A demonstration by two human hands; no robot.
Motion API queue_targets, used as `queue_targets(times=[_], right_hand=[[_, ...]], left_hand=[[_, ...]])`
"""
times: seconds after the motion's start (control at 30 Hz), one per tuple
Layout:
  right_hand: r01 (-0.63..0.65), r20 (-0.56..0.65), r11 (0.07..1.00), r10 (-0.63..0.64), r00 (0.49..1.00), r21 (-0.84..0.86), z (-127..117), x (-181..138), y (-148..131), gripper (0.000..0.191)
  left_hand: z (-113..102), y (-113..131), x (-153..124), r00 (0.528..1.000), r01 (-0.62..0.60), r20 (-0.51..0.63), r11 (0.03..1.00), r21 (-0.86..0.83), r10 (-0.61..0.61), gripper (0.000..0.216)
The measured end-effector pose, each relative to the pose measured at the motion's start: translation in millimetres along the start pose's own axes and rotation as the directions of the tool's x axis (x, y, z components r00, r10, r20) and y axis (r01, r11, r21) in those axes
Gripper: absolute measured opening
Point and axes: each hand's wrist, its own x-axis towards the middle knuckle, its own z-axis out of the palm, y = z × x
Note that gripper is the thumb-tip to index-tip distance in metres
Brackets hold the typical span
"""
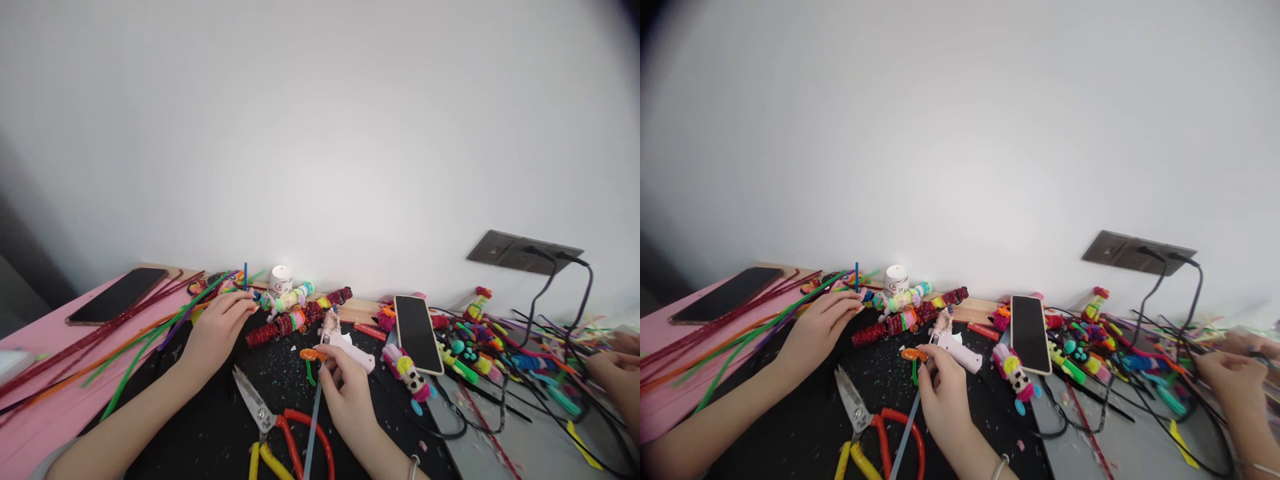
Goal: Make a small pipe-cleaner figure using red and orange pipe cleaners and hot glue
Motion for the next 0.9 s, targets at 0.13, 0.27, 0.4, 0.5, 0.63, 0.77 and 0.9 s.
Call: queue_targets(times=[0.13,0.27,0.4,0.5,0.63,0.77,0.9], right_hand=[[0.000,0.002,1.000,0.000,1.000,0.003,0.1,-0.2,-0.4,0.027],[-0.003,0.001,1.000,0.003,1.000,0.008,0.5,-0.6,-0.6,0.027],[0.004,-0.010,1.000,-0.004,1.000,0.006,0.6,0.4,-0.3,0.027],[0.011,-0.014,1.000,-0.010,1.000,0.004,0.4,0.6,-0.3,0.027],[0.013,-0.019,1.000,-0.013,1.000,0.002,-0.1,0.0,-1.3,0.027],[0.013,-0.021,1.000,-0.013,1.000,0.007,-0.3,0.2,-2.1,0.026],[0.005,-0.017,1.000,-0.004,1.000,0.008,0.0,0.3,-2.1,0.026]], left_hand=[[4.0,-2.0,-2.3,0.998,0.055,0.027,0.998,0.005,-0.055,0.027],[9.3,-6.4,-3.8,0.998,0.054,0.019,0.998,0.019,-0.055,0.030],[11.1,-9.2,-4.9,0.999,0.036,0.035,0.999,0.032,-0.037,0.034],[9.9,-7.3,-5.7,0.998,-0.007,0.058,0.997,0.074,0.003,0.034],[3.0,-1.7,-4.9,0.983,-0.173,0.065,0.984,0.037,0.170,0.032],[-11.1,-3.8,2.9,0.989,-0.099,-0.106,0.992,0.076,0.107,0.025],[-27.7,-25.5,15.0,0.988,0.085,-0.143,0.974,0.211,-0.056,0.030]])
